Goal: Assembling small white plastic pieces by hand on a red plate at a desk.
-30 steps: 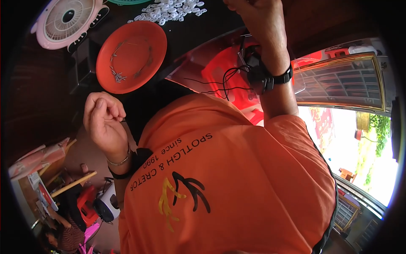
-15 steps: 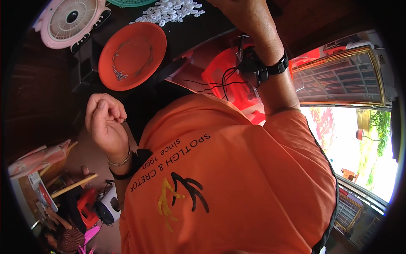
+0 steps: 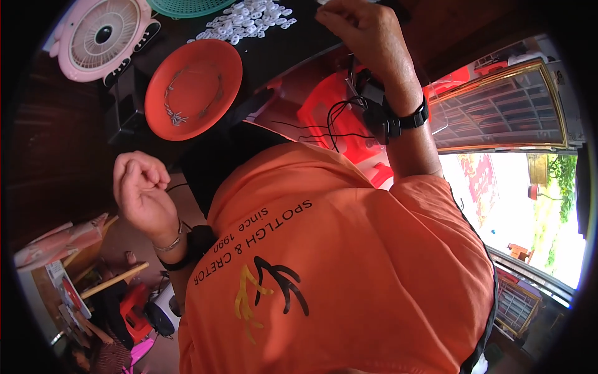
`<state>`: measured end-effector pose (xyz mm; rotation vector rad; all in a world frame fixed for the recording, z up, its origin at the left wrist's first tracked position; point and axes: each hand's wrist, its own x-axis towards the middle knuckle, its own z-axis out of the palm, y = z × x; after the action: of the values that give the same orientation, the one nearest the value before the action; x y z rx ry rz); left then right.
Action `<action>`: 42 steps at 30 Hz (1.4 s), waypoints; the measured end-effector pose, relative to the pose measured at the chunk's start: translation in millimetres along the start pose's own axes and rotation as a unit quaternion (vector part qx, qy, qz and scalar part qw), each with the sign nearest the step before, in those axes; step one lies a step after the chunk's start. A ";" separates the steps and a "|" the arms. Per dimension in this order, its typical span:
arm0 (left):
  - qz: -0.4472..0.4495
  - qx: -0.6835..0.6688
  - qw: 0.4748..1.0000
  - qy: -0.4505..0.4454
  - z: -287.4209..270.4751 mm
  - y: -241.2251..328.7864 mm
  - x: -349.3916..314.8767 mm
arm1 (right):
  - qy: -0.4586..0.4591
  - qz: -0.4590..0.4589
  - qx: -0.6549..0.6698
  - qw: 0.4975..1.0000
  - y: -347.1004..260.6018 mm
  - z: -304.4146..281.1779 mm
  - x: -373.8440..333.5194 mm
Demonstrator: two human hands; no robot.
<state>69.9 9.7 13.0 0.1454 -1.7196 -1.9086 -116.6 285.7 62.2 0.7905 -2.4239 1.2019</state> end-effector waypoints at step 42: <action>0.010 0.051 0.995 0.082 -70.7 -21.2 -6.2 | -0.131 0.244 -0.234 0.932 183.0 32.2 -217.1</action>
<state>99.0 -49.4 -20.8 0.3136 -1.7015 -1.7422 -56.0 422.6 -181.2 0.2139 -3.0726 0.6165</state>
